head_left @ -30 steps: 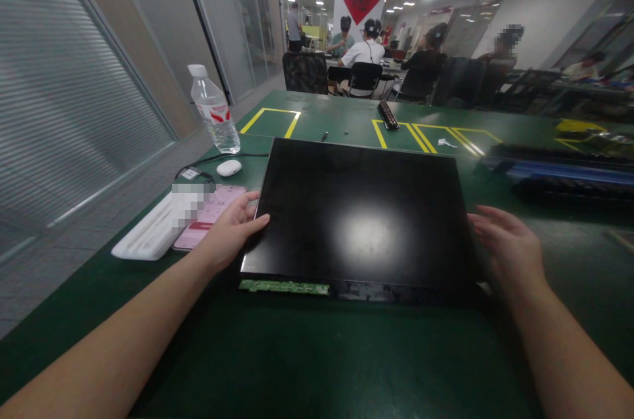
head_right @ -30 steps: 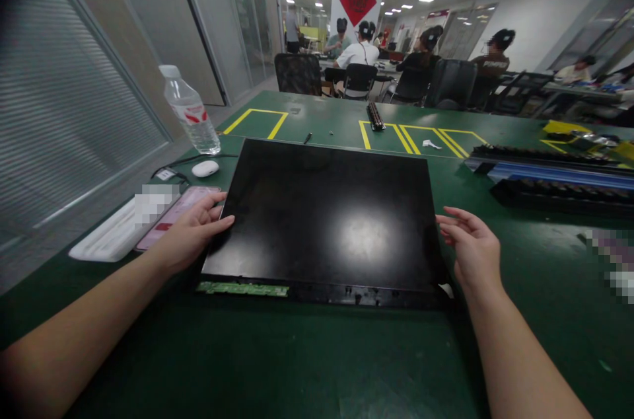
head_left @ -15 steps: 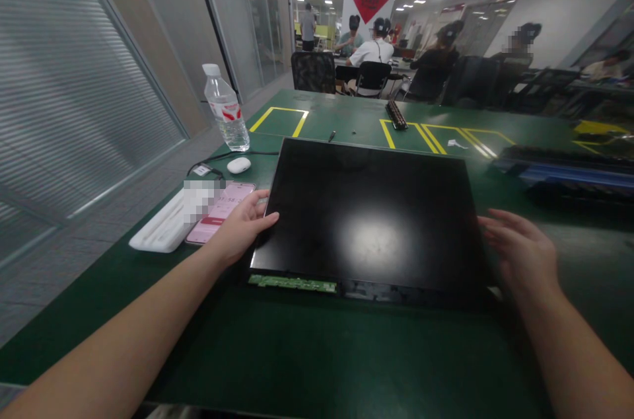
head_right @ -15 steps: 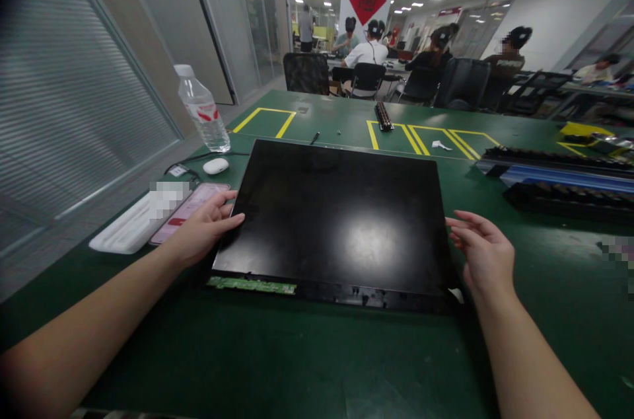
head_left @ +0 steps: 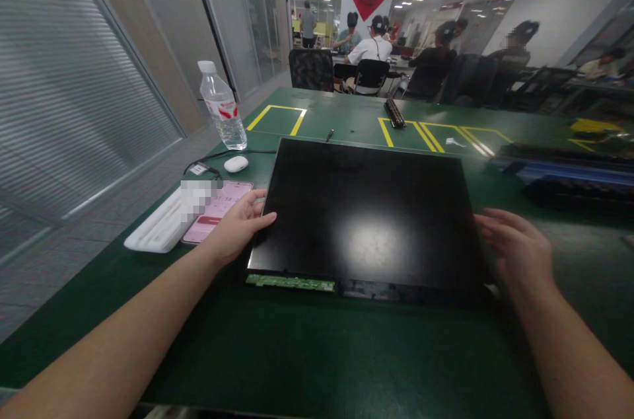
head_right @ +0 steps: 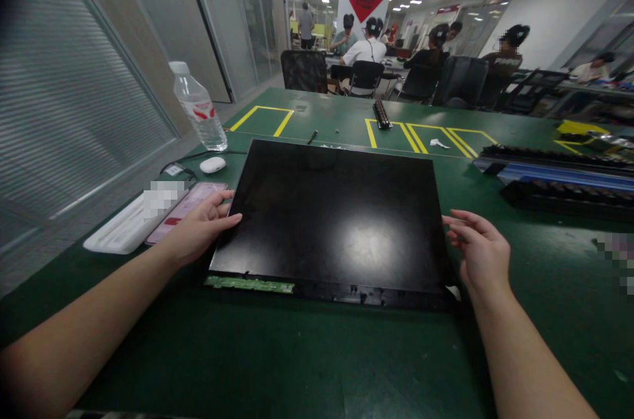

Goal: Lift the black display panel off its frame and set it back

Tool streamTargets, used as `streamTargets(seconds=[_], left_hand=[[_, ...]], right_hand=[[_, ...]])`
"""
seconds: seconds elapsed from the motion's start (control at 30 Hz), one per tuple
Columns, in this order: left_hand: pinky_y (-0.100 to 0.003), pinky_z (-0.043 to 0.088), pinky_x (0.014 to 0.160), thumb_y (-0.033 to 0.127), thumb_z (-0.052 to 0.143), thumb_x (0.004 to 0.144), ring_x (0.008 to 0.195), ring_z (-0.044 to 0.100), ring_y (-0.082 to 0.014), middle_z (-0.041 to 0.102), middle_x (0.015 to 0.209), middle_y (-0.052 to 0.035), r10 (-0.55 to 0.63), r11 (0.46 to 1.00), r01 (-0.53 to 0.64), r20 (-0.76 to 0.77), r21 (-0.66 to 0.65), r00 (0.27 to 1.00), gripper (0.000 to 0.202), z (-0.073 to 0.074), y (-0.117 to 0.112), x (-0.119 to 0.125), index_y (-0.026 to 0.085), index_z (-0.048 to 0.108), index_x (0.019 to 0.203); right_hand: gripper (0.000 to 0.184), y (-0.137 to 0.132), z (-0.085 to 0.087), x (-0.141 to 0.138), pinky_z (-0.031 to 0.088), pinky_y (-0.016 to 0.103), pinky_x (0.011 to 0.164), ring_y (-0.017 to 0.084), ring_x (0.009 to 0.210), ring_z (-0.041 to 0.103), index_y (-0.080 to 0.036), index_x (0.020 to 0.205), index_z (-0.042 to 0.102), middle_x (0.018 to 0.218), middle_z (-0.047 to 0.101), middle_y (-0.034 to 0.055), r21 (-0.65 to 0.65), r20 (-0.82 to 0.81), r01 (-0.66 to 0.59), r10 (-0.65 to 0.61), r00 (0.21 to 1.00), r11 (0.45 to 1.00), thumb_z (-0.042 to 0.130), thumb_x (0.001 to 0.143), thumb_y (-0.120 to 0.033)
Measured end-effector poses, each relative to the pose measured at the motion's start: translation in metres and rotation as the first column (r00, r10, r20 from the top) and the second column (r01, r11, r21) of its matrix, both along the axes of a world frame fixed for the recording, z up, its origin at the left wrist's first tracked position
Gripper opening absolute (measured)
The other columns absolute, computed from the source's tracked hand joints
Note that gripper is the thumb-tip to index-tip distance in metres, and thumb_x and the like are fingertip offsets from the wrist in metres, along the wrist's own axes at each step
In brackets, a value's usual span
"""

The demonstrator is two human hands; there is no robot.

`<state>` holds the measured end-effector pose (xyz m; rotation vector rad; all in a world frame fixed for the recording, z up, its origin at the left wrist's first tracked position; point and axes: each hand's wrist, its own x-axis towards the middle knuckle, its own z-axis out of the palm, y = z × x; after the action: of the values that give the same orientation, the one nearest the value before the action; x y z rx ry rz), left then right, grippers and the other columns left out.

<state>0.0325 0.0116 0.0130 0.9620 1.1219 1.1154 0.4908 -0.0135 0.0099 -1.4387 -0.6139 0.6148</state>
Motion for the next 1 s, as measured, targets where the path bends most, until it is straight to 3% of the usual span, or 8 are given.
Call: streamTargets(seconds=[0.23,1.0], left_hand=[[-0.037,0.065,0.081,0.015,0.090,0.068,0.100,0.082,-0.0308,0.085,0.098,-0.0038,0.004,1.000,-0.004,-0.019,0.016,1.000,0.063,-0.0016,0.0000,-0.0008,0.023,0.057,0.121],[-0.036,0.066,0.083,0.015,0.088,0.071,0.094,0.083,-0.0278,0.085,0.094,-0.0036,-0.015,1.000,0.016,-0.024,0.022,1.000,0.058,-0.0060,0.0011,-0.0031,0.022,0.057,0.121]], right_hand=[[0.032,-0.0011,0.0013,-0.0008,0.043,0.019,0.045,0.011,0.059,0.057,-0.018,0.079,0.077,0.074,0.075,0.0062,0.030,0.015,0.004,-0.004,1.000,1.000,0.079,0.047,-0.014],[0.033,0.0008,-0.0040,0.0051,0.044,0.018,0.046,0.011,0.059,0.058,-0.017,0.080,0.078,0.077,0.077,0.0070,-0.011,-0.016,-0.031,0.031,0.999,0.999,0.080,0.047,-0.014]])
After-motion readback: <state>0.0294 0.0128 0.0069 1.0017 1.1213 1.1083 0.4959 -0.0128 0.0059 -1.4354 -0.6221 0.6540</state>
